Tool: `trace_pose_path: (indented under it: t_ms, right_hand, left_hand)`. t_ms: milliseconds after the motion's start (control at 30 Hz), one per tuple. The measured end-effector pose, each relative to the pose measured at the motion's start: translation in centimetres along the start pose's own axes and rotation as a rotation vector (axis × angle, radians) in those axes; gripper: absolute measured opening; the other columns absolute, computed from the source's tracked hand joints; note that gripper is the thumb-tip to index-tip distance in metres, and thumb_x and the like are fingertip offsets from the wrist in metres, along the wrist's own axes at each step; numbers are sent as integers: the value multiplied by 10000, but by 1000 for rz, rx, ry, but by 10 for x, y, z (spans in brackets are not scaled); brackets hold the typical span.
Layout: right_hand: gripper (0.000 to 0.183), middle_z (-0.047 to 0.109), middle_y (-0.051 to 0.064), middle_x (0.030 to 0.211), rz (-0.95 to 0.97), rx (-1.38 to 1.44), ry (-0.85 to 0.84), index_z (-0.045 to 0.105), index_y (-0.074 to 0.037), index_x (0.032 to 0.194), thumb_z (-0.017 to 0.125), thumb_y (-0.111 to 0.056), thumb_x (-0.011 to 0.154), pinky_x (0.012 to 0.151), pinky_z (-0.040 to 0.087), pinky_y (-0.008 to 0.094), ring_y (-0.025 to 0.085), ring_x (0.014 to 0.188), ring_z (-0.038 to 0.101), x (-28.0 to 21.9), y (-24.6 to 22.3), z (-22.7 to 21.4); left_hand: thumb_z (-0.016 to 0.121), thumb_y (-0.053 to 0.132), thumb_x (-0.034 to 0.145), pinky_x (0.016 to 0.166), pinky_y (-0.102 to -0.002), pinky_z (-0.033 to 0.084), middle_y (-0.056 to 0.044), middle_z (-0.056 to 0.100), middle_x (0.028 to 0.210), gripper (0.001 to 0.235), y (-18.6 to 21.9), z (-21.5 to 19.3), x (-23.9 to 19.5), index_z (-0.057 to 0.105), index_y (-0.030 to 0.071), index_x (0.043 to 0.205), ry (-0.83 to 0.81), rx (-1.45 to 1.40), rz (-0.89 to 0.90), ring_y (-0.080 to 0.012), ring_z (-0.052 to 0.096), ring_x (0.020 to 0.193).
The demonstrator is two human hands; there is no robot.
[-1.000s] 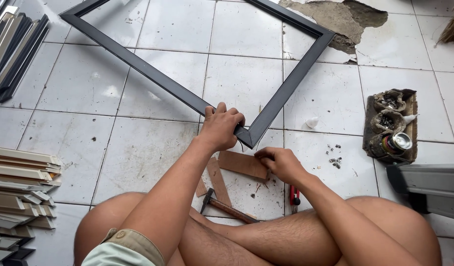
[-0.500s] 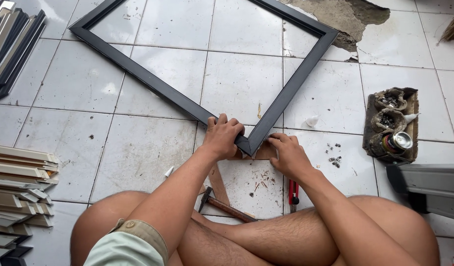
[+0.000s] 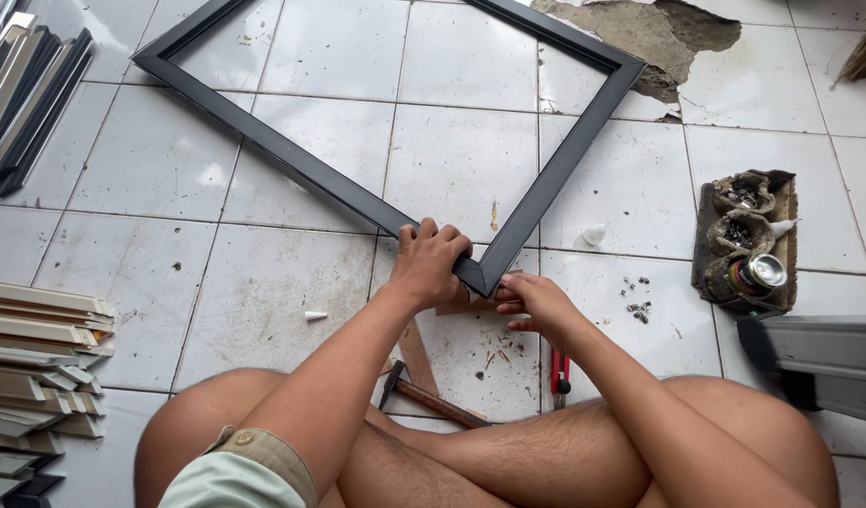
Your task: Gluing and assembling the mitered corners of a picture frame.
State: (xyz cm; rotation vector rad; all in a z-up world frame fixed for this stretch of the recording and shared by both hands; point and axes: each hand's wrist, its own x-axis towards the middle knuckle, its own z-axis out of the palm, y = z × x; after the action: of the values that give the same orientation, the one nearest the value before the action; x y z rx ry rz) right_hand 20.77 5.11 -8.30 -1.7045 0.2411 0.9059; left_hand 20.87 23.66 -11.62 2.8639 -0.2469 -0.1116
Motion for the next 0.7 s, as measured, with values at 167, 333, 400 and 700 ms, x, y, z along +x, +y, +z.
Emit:
trace_pose_path:
  t_ms: [167, 333, 400, 700]
  right_hand:
    - [545, 570, 150, 1093, 73, 76, -5, 404, -15, 1271, 464, -366, 858, 666, 506, 295, 225, 923, 589, 22, 21, -12]
    - [551, 602, 131, 1041, 37, 77, -63, 430, -9, 1242, 491, -382, 840, 616, 512, 278, 206, 871, 610, 26, 26, -13]
    - [554, 603, 128, 1044, 28, 75, -75, 437, -13, 1234, 494, -394, 836, 616, 512, 277, 206, 877, 611, 22, 23, -11]
    - [547, 604, 99, 1058, 46, 86, -102, 469, -21, 1207, 499, -414, 828, 593, 509, 254, 199, 858, 617, 24, 30, -16]
  left_hand:
    - [534, -17, 649, 859, -443, 291, -37, 326, 1117, 472, 22, 2, -15, 425, 201, 1052, 157, -435, -399, -274, 297, 1035]
    - [503, 151, 704, 919, -412, 387, -170, 221, 1211, 584, 33, 6, -28, 182, 105, 1189, 146, -1298, -959, -301, 421, 1083]
    - [503, 178, 744, 973, -433, 388, -276, 187, 1298, 701, 38, 1, -34, 86, 29, 1287, 43, -1498, -974, -346, 488, 1088]
    - [423, 121, 721, 773, -384, 516, -188, 538, 1161, 680, 43, 5, -50, 185, -51, 1334, -354, -1482, -770, -286, 599, 985]
